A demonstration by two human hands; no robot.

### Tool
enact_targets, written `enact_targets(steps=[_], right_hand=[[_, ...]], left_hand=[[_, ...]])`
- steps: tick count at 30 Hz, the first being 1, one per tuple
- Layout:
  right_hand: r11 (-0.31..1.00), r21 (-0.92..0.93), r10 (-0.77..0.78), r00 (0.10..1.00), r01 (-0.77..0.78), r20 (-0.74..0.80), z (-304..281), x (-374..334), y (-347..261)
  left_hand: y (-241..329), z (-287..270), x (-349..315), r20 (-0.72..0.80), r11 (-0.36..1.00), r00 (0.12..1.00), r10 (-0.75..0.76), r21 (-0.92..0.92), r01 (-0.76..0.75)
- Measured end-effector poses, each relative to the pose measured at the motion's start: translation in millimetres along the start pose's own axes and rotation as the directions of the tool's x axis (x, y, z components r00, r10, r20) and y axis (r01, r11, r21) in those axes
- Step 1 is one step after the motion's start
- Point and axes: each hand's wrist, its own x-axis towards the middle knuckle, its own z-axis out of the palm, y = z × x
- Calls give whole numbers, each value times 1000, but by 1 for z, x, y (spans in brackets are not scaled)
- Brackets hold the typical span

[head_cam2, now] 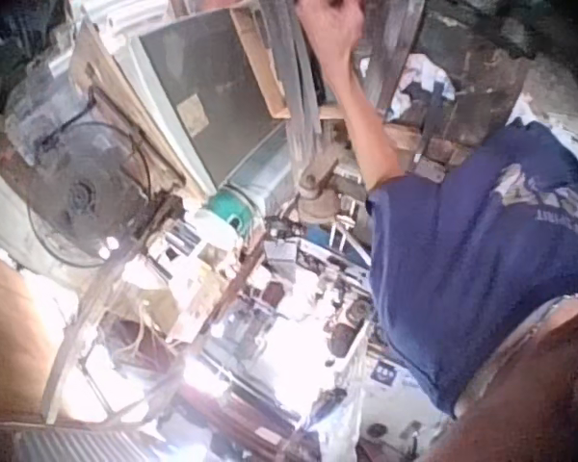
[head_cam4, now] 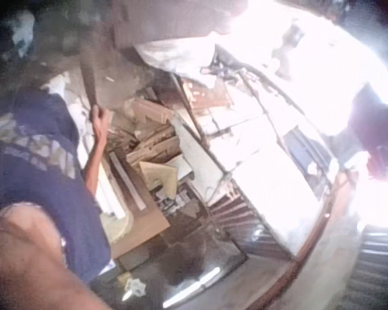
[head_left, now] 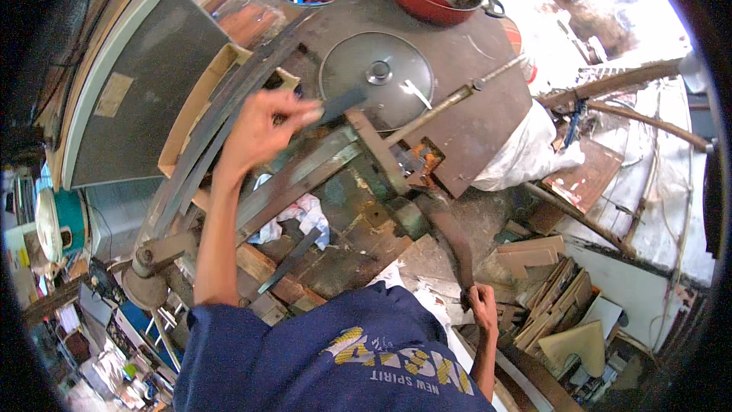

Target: The person punches holes into metal plates using a manual press, sands the edges of a metal piece with a block, cuts a large plastic template with a knife, and shapes small metal parts on a bench grinder.

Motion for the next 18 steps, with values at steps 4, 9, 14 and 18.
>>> enact_targets(steps=[4,9,14,18], right_hand=[[998,56,-29,989,38,-148,-4,-26,19],[892,-275,293,923,-358,-250,-86,-150,-145],[665,-650,199,926,-369,-321,-115,-196,-290],[402,-841,-17,915,-364,-404,-121,-204,-340]], left_hand=[[-68,26,-90,-32,945,951,-308,-126,302],[-67,47,-95,-142,976,981,-130,154,151],[-92,23,-93,196,943,952,-234,-192,271],[-86,37,-74,214,965,970,-114,-208,160]])
